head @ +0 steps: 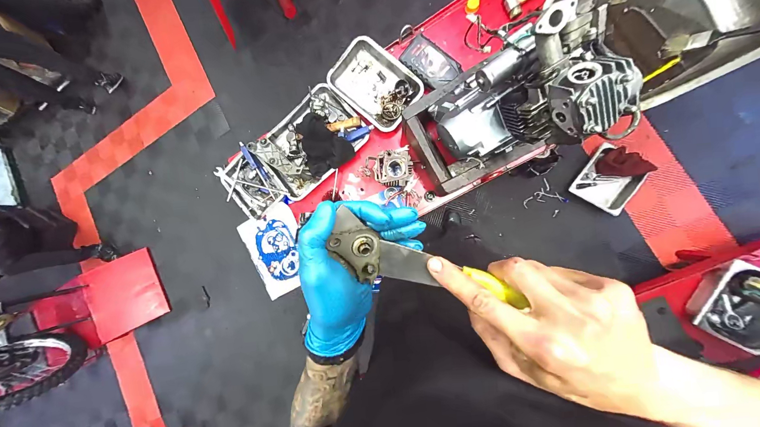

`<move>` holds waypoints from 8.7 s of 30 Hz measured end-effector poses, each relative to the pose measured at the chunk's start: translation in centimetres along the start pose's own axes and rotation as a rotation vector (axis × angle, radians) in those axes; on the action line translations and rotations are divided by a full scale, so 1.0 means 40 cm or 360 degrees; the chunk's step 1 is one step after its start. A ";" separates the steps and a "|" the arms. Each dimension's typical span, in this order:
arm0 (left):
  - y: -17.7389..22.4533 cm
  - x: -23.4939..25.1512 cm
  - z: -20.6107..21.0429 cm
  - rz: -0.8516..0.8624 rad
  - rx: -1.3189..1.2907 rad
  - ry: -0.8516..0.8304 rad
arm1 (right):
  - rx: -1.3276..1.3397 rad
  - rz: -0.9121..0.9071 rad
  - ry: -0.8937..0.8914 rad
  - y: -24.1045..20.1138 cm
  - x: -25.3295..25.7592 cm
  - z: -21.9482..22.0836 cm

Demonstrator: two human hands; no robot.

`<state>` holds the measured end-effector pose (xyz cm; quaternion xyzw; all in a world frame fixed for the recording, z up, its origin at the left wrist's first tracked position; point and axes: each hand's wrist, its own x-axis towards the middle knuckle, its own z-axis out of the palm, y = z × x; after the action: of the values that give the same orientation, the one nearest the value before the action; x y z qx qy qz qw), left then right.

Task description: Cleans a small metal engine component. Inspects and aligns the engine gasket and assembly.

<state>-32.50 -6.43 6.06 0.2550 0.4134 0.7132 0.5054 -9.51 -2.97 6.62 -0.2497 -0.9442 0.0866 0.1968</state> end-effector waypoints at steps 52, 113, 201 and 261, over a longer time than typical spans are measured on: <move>-0.022 -0.027 0.005 -0.0796 0.0685 -0.0755 | -0.0166 -0.0297 -0.0290 0.091 -0.122 -0.091; -0.148 -0.168 -0.016 -0.1246 -0.0192 -0.0714 | -0.0226 -0.0456 -0.0528 0.109 -0.142 -0.113; -0.336 -0.339 -0.420 -0.0338 -0.1148 0.0450 | 0.0618 0.0598 -0.1012 0.245 0.190 0.786; -0.641 -0.691 -0.564 0.0950 -0.1833 0.1812 | -0.0062 -0.0153 -0.1284 -0.556 0.479 1.677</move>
<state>-27.13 -35.91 -26.08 -0.3393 0.0934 0.9339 0.0631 -62.36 -16.80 -42.14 -0.1549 -0.9577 0.1504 -0.1903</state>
